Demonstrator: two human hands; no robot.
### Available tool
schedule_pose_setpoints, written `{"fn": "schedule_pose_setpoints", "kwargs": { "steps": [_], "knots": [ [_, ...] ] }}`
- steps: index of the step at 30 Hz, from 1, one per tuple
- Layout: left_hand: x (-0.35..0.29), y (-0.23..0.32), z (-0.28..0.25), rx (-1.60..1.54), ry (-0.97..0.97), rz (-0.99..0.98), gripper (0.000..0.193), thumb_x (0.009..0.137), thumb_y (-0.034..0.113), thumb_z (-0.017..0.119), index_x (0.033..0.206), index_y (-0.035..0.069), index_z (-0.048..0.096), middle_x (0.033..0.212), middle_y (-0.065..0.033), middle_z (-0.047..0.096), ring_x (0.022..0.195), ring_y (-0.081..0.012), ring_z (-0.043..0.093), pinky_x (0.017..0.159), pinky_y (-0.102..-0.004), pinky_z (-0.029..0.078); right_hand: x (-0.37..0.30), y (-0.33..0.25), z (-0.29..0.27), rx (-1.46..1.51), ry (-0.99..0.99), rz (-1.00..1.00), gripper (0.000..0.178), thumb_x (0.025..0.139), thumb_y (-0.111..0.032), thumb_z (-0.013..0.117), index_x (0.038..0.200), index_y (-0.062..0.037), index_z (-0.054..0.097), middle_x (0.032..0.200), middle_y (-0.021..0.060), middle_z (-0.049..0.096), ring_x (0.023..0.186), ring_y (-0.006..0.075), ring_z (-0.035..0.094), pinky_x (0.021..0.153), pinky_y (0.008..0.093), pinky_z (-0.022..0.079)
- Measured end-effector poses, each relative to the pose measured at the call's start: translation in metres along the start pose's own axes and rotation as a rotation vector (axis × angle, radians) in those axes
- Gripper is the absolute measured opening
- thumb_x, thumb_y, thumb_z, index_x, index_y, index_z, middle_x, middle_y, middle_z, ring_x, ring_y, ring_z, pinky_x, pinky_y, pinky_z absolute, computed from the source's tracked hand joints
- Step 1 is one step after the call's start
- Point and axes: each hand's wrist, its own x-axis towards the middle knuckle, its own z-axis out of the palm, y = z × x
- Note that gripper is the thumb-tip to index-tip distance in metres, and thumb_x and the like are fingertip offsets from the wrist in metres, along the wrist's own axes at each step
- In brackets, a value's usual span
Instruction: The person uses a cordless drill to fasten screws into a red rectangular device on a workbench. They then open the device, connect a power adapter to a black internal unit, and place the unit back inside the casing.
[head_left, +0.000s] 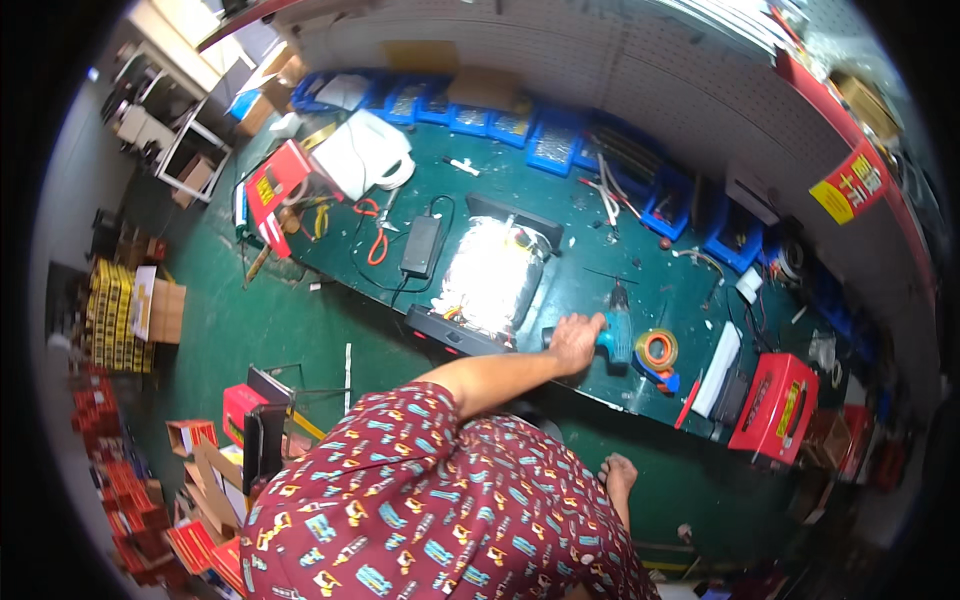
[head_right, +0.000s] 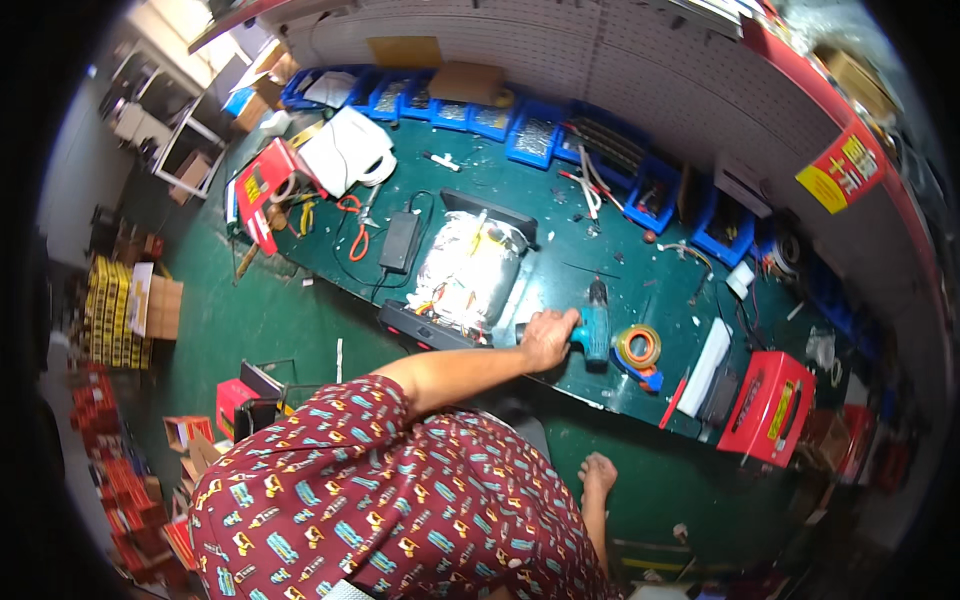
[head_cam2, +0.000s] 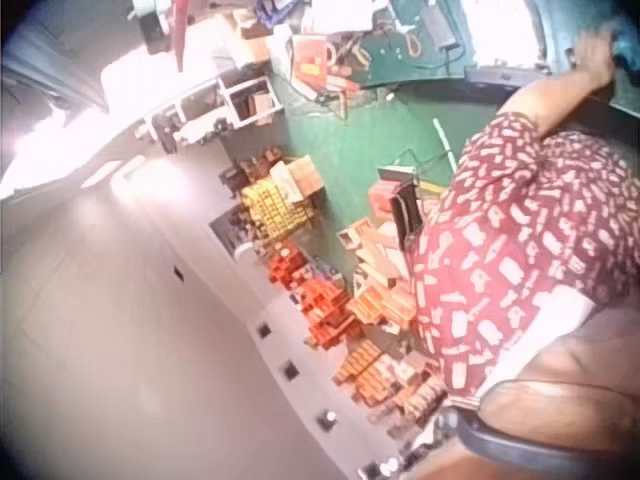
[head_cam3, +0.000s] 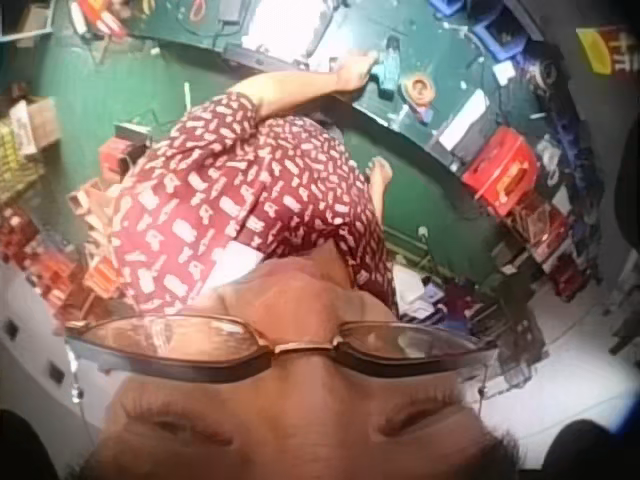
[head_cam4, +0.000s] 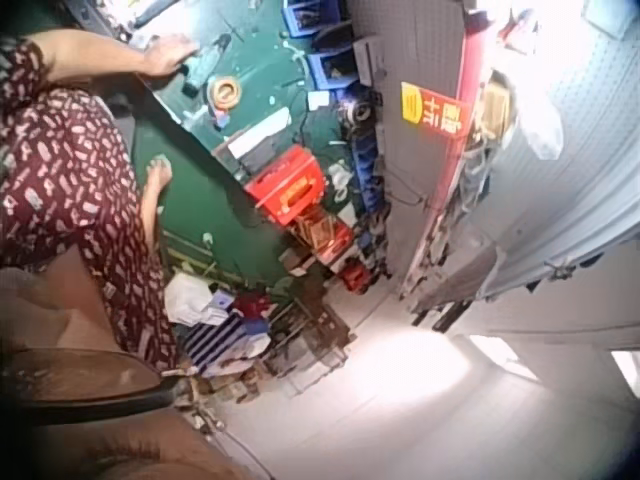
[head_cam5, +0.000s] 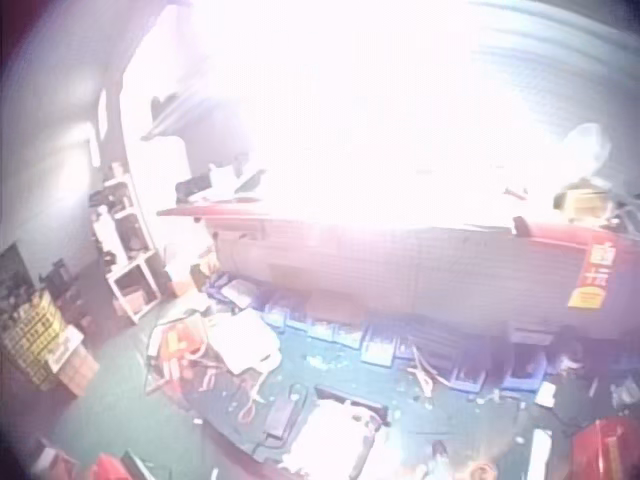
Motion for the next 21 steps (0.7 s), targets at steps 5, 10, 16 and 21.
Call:
{"fn": "schedule_pose_setpoints", "kwargs": {
  "steps": [5, 10, 16, 21],
  "knots": [
    [-0.005, 0.004, 0.022, 0.086, -0.116, -0.092, 0.040, 0.080, 0.000, 0.061, 0.118, 0.011, 0.053, 0.109, -0.0177, 0.063, 0.110, -0.0353, 0.056, 0.094, -0.0474, 0.040, -0.009, -0.020, -0.008, -0.215, -0.031, -0.025, 0.022, 0.090, -0.012, 0.064, 0.108, 0.0002, 0.067, 0.093, 0.0069, 0.069, 0.079, 0.0161, 0.065, 0.063, 0.0300, 0.055],
    [0.004, -0.011, 0.035, -0.011, -0.194, -0.068, 0.035, 0.083, 0.003, 0.057, 0.117, 0.008, 0.055, 0.116, -0.0203, 0.062, 0.119, -0.0388, 0.054, 0.103, -0.0597, 0.037, -0.006, -0.055, 0.023, -0.265, -0.125, -0.060, 0.022, 0.091, -0.013, 0.064, 0.109, -0.0012, 0.067, 0.096, 0.0064, 0.069, 0.081, 0.0164, 0.066, 0.064, 0.0300, 0.055],
    [-0.031, -0.012, -0.039, -0.338, 0.134, 0.140, 0.023, 0.083, 0.005, 0.062, 0.106, 0.003, 0.062, 0.101, -0.0182, 0.066, 0.101, -0.0384, 0.061, 0.091, -0.0470, 0.049, 0.012, -0.076, 0.079, -0.329, -0.267, -0.118, 0.022, 0.092, -0.011, 0.062, 0.110, -0.0001, 0.067, 0.097, 0.0067, 0.069, 0.081, 0.0156, 0.066, 0.063, 0.0297, 0.056],
    [-0.113, -0.056, -0.136, -0.584, 0.380, 0.032, 0.016, 0.090, 0.011, 0.064, 0.102, 0.001, 0.063, 0.090, -0.0175, 0.067, 0.086, -0.0298, 0.069, 0.076, -0.0378, 0.054, 0.011, -0.066, 0.118, -0.335, -0.328, -0.176, 0.014, 0.090, -0.008, 0.062, 0.100, -0.0001, 0.069, 0.085, 0.0079, 0.069, 0.071, 0.0164, 0.066, 0.054, 0.0296, 0.054]
  ]
}}
